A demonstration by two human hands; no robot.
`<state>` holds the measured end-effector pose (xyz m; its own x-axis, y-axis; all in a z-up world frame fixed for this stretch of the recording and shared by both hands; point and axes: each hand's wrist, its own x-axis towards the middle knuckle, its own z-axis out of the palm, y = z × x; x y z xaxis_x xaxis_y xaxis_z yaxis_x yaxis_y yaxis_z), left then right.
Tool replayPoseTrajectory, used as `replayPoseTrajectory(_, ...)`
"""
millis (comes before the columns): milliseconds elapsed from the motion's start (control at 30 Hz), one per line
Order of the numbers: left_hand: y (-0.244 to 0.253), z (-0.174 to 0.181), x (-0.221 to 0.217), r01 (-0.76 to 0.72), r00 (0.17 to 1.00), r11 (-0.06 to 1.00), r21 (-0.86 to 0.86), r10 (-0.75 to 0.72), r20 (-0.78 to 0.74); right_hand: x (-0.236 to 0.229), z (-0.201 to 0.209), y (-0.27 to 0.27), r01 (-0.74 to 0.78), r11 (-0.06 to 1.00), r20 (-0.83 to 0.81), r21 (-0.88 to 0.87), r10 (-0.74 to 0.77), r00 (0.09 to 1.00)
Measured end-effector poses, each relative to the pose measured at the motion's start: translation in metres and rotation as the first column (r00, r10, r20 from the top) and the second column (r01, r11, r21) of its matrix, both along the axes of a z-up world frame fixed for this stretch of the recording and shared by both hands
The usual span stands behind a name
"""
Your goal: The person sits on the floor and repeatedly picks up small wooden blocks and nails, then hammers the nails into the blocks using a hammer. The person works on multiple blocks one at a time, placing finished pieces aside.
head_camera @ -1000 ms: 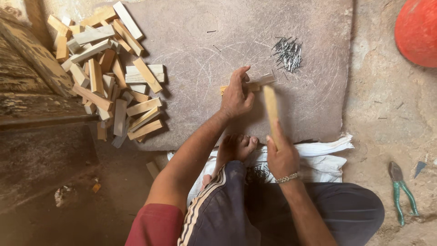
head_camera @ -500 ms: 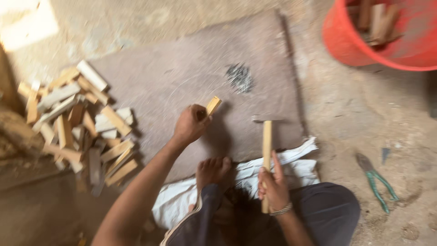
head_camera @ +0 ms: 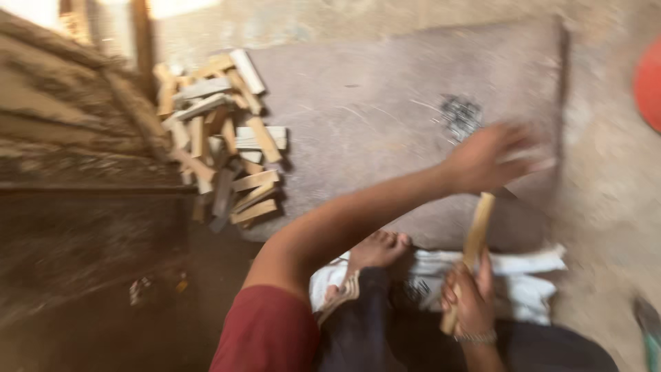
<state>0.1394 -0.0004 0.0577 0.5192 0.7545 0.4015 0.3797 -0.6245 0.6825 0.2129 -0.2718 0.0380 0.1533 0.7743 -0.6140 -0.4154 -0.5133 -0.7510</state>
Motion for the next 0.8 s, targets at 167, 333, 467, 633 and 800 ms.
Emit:
replayPoseTrajectory(167, -0.039, -0.053, -0.225, -0.624, 0.778, 0.609, -0.49, 0.543, -0.315, -0.007, 0.026, 0.012, -0.051, 0.999, 0.034, 0.008, 0.051, 0.998)
replayPoseTrajectory(333, -0.059, -0.009, -0.353, -0.973, 0.228, 0.188, -0.133, 0.706, -0.671, -0.008, 0.037, 0.019, -0.056, 0.998, 0.047, 0.005, 0.056, 0.997)
replayPoseTrajectory(467, -0.068, 0.004, -0.359, -0.929, 0.335, 0.166, -0.33, 0.756, -0.563, -0.008, 0.035, 0.016, -0.061, 0.998, 0.072, -0.013, 0.062, 0.995)
replayPoseTrajectory(633, -0.058, 0.012, -0.326, -0.083, 0.395, 0.309, -0.948, 0.883, 0.253, -0.008, 0.028, 0.018, -0.026, 0.999, 0.044, -0.02, 0.026, 0.999)
replayPoseTrajectory(800, -0.072, 0.003, -0.251, 0.343, 0.572, 0.3, -0.89, 0.685, 0.451, -0.005, 0.023, 0.011, 0.002, 1.0, 0.006, -0.017, -0.002, 1.0)
